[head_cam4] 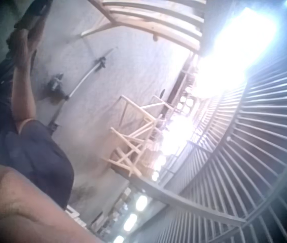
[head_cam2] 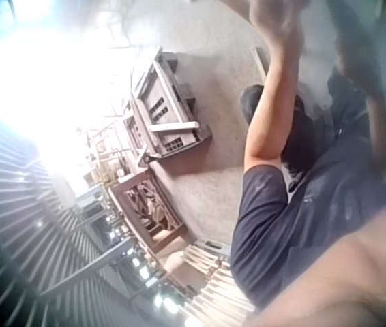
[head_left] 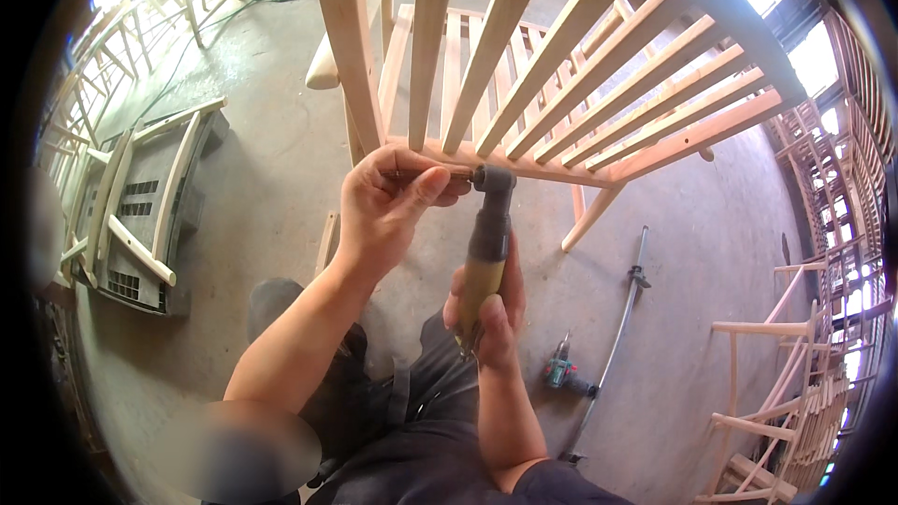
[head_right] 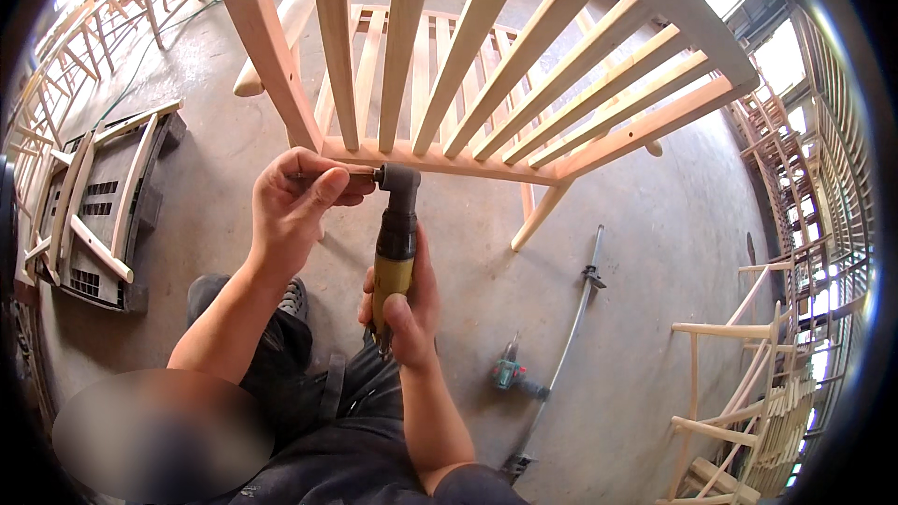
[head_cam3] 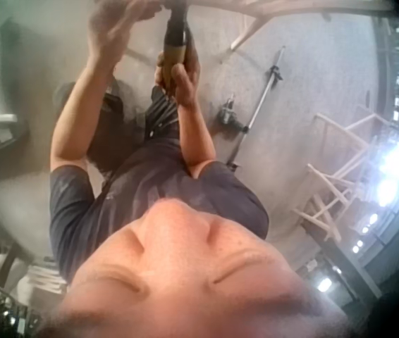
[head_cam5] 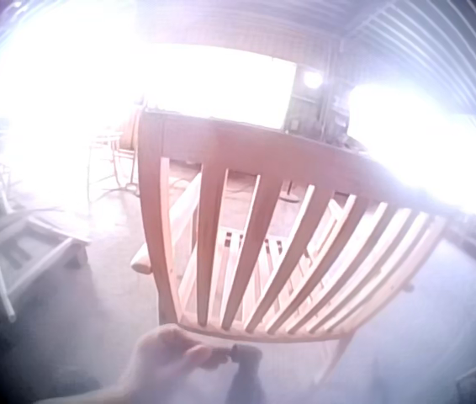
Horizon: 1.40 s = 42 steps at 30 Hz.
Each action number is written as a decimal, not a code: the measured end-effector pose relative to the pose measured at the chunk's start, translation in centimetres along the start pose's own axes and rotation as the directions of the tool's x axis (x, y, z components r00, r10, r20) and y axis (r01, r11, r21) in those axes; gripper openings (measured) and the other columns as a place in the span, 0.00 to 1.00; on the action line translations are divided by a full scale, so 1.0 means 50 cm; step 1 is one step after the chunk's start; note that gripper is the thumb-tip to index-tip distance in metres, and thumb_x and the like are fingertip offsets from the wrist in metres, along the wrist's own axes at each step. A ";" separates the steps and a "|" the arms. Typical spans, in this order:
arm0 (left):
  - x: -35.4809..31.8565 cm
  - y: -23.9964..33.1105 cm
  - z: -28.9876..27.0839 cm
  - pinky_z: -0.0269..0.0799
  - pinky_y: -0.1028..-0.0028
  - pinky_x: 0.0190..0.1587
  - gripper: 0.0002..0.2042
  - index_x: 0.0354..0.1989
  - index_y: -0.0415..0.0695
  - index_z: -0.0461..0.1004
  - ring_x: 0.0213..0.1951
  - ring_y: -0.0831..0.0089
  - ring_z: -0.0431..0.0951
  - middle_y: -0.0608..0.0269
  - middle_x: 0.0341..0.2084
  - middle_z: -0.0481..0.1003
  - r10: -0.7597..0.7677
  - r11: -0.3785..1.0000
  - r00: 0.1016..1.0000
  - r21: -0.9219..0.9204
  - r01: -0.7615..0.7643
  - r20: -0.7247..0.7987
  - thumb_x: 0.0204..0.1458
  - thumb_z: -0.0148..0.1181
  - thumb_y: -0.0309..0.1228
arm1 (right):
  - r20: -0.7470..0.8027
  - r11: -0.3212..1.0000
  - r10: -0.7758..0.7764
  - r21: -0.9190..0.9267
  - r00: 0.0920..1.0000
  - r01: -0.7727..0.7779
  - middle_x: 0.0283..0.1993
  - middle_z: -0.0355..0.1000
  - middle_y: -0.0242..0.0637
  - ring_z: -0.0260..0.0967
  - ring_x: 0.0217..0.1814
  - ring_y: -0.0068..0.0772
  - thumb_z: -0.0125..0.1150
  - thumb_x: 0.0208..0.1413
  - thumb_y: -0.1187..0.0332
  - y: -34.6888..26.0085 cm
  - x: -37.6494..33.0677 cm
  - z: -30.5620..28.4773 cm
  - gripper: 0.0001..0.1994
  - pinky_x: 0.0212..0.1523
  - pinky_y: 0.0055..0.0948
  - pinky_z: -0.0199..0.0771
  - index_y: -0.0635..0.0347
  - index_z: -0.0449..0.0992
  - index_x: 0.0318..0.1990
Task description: The person assembles a wooden chair by attaching a seat slat to the frame using a cordless drill. They then retrieve a rotary tool, change its bit, and use it to smooth or deburr the chair's wooden components.
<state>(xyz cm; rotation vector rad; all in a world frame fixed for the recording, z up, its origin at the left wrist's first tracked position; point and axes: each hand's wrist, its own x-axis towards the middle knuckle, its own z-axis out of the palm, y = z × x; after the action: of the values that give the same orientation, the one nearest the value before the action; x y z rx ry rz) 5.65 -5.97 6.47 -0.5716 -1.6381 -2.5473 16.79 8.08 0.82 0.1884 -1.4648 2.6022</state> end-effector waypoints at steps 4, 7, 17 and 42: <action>0.003 -0.003 -0.005 0.84 0.70 0.46 0.08 0.40 0.39 0.75 0.41 0.67 0.86 0.53 0.37 0.84 -0.011 1.000 1.000 0.027 0.010 0.015 0.64 0.63 0.31 | -0.071 0.998 0.017 0.059 0.997 -0.013 0.40 0.71 0.42 0.71 0.26 0.26 0.62 0.60 0.40 0.008 -0.014 0.019 0.52 0.27 0.24 0.74 0.57 0.38 0.79; 0.000 -0.011 -0.003 0.83 0.70 0.47 0.08 0.41 0.40 0.75 0.42 0.68 0.86 0.54 0.38 0.84 -0.026 1.000 1.000 -0.001 0.026 -0.007 0.64 0.62 0.32 | -0.057 0.998 -0.001 0.060 0.998 0.005 0.40 0.71 0.42 0.71 0.25 0.26 0.59 0.62 0.40 0.014 -0.011 0.023 0.50 0.26 0.24 0.73 0.57 0.38 0.79; 0.038 -0.050 -0.021 0.77 0.72 0.44 0.12 0.42 0.43 0.79 0.39 0.70 0.85 0.57 0.37 0.84 -0.256 0.960 0.951 -0.163 0.229 -0.173 0.63 0.64 0.39 | -0.097 0.970 -0.099 -0.231 0.990 0.074 0.35 0.70 0.38 0.68 0.25 0.24 0.52 0.68 0.48 -0.006 0.021 0.065 0.42 0.25 0.23 0.70 0.65 0.42 0.78; 0.019 0.017 0.009 0.74 0.59 0.61 0.32 0.57 0.39 0.73 0.54 0.60 0.79 0.50 0.50 0.80 -0.469 0.632 0.822 -0.528 0.567 0.322 0.70 0.37 0.57 | -0.128 0.505 -0.259 -0.863 0.957 0.021 0.46 0.73 0.42 0.74 0.44 0.36 0.79 0.45 0.66 0.007 -0.003 0.062 0.39 0.44 0.34 0.76 0.65 0.65 0.64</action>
<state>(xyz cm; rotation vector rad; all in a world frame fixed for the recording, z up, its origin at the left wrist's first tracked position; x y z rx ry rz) 5.10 -5.80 7.71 -0.3456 -1.0777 -3.5999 16.97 5.21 2.09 -0.1328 -2.2922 1.3983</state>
